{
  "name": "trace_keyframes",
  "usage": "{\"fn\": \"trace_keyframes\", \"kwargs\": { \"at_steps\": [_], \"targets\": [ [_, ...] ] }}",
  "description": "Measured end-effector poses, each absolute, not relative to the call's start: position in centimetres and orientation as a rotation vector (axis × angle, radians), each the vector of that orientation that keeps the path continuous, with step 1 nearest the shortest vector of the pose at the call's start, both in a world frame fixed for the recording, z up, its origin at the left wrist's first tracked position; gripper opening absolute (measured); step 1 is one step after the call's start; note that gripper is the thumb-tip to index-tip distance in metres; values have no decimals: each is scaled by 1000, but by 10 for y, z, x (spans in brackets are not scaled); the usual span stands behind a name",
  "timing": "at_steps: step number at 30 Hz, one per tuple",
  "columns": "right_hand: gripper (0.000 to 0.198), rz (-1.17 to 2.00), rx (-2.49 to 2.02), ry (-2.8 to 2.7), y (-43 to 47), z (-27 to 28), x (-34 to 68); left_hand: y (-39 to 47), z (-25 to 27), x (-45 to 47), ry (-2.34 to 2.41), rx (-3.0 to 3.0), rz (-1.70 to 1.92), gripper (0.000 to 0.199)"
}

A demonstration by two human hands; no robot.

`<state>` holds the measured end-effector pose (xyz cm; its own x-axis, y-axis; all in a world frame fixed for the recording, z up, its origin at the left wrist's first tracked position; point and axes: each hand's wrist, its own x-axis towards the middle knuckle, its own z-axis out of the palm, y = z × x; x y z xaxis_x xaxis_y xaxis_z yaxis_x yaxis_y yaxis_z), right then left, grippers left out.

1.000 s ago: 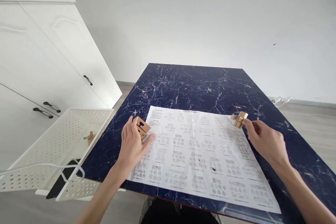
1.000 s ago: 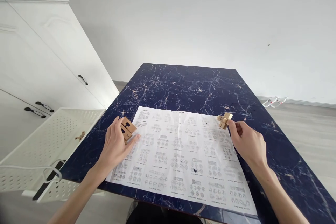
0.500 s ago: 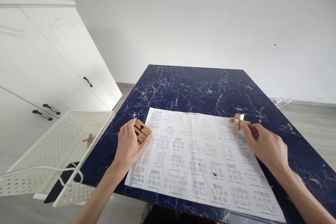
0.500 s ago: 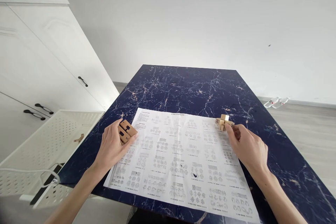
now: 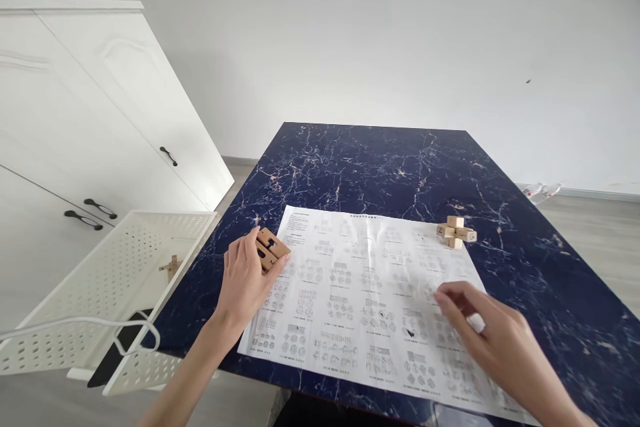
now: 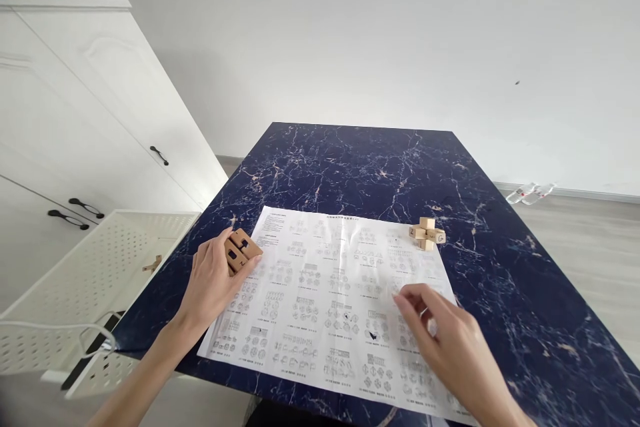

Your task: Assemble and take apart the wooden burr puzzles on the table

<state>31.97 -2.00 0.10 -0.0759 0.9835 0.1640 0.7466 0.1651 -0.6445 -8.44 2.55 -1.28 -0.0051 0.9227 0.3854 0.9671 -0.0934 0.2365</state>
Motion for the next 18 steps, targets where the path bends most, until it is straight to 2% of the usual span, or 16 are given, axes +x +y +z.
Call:
{"fn": "trace_keyframes", "kwargs": {
  "at_steps": [6,18],
  "targets": [
    [36,743,-1508,-1939,-41,-3,302,23,-11,-87,-2039,-2231,-729,81],
    [37,815,-1589,-1793,-46,-6,293,11,9,-46,-1927,-2507,-831,83]
  ]
}}
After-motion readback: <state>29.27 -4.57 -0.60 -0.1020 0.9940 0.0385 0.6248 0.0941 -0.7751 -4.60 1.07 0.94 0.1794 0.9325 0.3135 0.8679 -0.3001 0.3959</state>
